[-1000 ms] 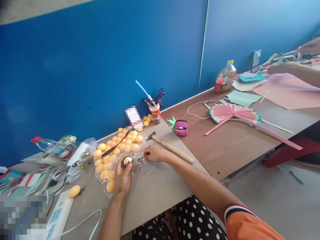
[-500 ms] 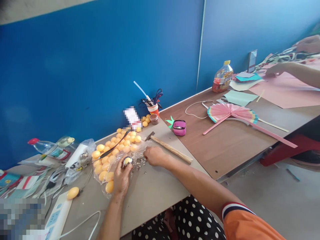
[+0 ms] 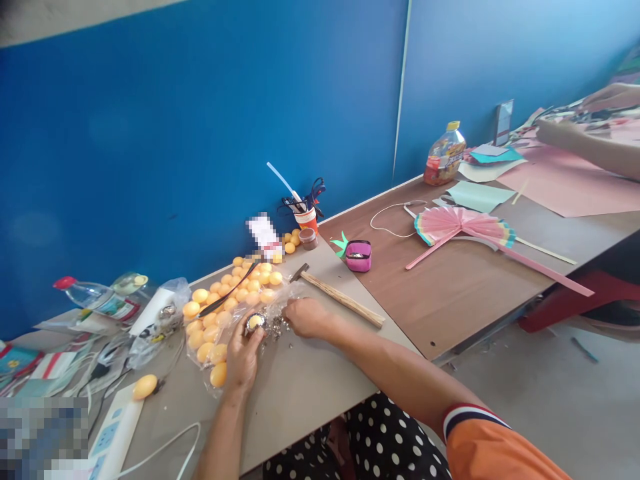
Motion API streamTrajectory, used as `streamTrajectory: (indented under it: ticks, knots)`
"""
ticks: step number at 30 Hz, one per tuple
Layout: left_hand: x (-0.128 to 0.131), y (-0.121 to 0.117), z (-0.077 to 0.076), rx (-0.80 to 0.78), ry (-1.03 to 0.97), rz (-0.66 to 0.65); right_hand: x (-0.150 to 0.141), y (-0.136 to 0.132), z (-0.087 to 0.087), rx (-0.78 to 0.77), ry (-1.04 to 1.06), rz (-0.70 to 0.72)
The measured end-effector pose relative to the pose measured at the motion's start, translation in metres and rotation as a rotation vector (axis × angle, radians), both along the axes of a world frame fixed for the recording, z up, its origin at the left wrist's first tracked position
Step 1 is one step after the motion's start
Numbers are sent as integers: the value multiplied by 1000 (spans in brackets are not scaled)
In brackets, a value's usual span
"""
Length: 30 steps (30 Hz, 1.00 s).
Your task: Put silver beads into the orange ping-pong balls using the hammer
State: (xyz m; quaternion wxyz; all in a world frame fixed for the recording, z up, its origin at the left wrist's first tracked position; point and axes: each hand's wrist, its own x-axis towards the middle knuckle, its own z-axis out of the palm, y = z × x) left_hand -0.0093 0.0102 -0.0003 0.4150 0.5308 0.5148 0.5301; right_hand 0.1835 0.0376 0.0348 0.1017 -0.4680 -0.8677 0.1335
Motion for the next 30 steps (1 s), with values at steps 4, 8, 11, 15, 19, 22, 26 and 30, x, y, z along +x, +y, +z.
streamTrajectory:
  ticks: [4,8,11,15,19,22,26,30]
  knots:
    - [-1,1,-2,9,7,-15,2,0,4,3,-47,17]
    - [-1,-1,2,6,45,-12,2,0,2,23,-54,40]
    - [-1,-3,5,-8,83,-20,1,2,-3,30,79,-4]
    - [-1,-4,6,3,60,-37,-3,7,-6,-59,513,-30]
    - [3,-4,7,-45,-39,-18,-7,7,-2,-425,929,-47]
    - [6,-4,8,-55,-127,-10,-9,6,0,-654,1142,-36]
    - [8,-4,8,-32,-185,-37,-12,4,-1,-736,1288,3]
    - [9,-4,9,-39,-201,-56,-17,1,-4,-776,1318,19]
